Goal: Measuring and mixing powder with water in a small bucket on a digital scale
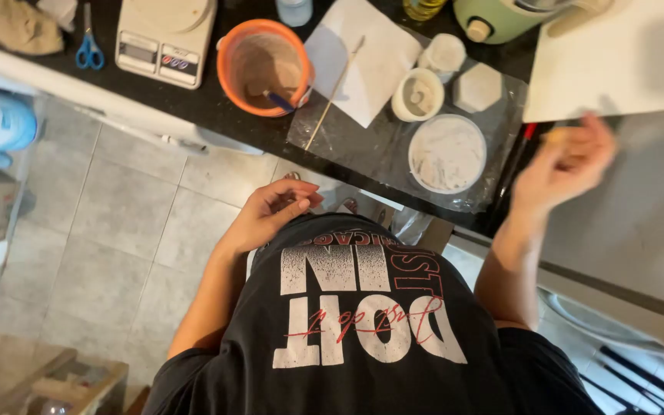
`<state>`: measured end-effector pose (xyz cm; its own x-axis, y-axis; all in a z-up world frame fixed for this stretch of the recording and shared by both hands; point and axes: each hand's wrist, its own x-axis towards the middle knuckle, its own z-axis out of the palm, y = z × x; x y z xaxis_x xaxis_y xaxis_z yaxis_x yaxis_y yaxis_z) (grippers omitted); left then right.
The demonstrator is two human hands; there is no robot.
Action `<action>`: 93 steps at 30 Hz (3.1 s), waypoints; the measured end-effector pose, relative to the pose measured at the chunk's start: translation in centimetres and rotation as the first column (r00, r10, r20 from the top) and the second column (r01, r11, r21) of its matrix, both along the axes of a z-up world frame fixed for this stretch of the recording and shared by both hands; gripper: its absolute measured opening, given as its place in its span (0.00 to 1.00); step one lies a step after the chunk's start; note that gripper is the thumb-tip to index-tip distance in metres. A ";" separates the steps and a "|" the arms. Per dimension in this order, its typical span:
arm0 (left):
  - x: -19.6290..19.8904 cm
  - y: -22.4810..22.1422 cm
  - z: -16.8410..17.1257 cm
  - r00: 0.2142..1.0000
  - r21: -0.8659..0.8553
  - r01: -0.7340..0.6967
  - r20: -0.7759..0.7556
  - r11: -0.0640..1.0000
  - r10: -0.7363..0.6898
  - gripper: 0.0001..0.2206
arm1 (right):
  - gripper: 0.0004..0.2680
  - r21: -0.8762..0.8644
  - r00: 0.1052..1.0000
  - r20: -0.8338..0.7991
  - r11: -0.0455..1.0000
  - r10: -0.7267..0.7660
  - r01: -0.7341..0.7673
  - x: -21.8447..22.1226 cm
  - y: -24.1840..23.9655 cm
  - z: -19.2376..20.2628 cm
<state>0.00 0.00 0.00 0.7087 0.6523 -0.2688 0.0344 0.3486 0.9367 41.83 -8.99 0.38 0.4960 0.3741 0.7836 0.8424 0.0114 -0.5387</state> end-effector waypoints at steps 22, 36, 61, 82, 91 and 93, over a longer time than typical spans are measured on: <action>-11.2 28.8 -17.6 0.331 0.802 0.177 -0.595 0.571 0.733 0.67 | 0.08 -0.610 0.716 -0.450 0.402 0.533 -0.683 -23.8 7.7 -9.7; -7.8 15.9 -9.0 0.812 0.976 -0.194 0.103 0.100 0.574 0.09 | 0.07 -0.642 0.865 -0.448 0.592 0.227 -0.488 -21.3 4.6 -10.8; 17.0 4.9 -11.0 0.993 0.725 -0.094 0.118 0.683 0.012 0.31 | 0.22 -0.329 0.739 -0.588 0.738 0.329 -0.589 -9.0 3.4 -10.1; 14.6 3.6 -14.2 0.983 0.661 -0.154 0.181 0.734 0.044 0.41 | 0.24 -0.378 0.791 -0.514 0.740 0.332 -0.556 -12.8 3.0 -16.7; 14.7 4.4 -14.0 0.979 0.690 -0.189 0.190 0.699 0.077 0.37 | 0.28 -0.418 0.853 -0.428 0.772 0.298 -0.479 -13.7 3.8 -13.8; 14.4 4.4 -14.5 0.982 0.727 -0.179 0.173 0.663 0.076 0.37 | 0.28 -0.402 0.863 -0.409 0.790 0.297 -0.463 -13.5 3.7 -15.6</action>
